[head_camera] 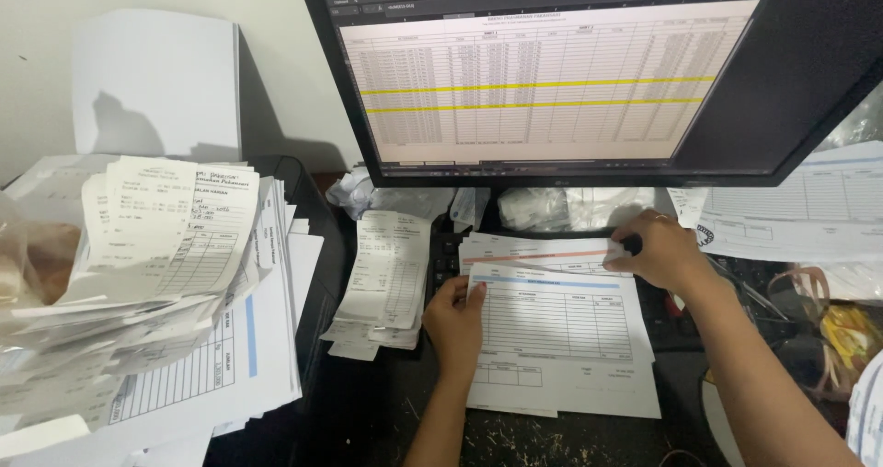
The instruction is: Sorting through a stack of invoices, checking details, and stapling them together at a desk.
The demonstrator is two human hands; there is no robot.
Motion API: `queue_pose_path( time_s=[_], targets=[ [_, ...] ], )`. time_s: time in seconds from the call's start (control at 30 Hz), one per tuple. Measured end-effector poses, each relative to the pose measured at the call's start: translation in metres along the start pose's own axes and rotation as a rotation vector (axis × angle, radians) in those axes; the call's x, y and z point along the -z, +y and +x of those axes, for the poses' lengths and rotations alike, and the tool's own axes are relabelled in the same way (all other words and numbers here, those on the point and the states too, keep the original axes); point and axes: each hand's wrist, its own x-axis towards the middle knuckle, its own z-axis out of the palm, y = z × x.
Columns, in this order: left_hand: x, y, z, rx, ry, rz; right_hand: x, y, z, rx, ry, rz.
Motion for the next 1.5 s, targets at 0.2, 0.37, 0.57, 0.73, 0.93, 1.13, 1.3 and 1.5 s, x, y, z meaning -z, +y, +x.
queue_pose_path(
  time_s=[0.2,0.37,0.57,0.73,0.93,1.13,1.3,1.5],
  targets=[
    [-0.002,-0.008,0.002,-0.013,-0.006,-0.081,-0.003,0.002,0.0,0.04,0.061,0.042],
    [-0.005,-0.023,0.006,-0.071,0.055,-0.018,-0.013,0.011,0.004,0.098,0.148,0.097],
    [-0.008,-0.04,0.02,-0.04,0.025,-0.144,0.007,-0.003,-0.005,-0.02,0.107,0.349],
    [-0.003,-0.048,0.025,0.015,-0.037,-0.382,0.019,0.01,-0.012,0.012,0.081,0.641],
    [0.003,-0.032,0.028,-0.472,0.057,-0.414,0.006,0.037,-0.005,-0.016,-0.089,0.976],
    [0.007,0.0,0.015,0.022,-0.108,-0.544,0.022,0.028,-0.034,-0.19,-0.109,0.785],
    [0.011,0.004,0.013,0.065,-0.03,-0.473,0.018,0.055,-0.065,-0.178,0.123,0.27],
    [-0.009,-0.022,0.015,0.01,-0.044,-0.445,0.003,0.094,-0.113,-0.105,0.18,0.148]
  ],
)
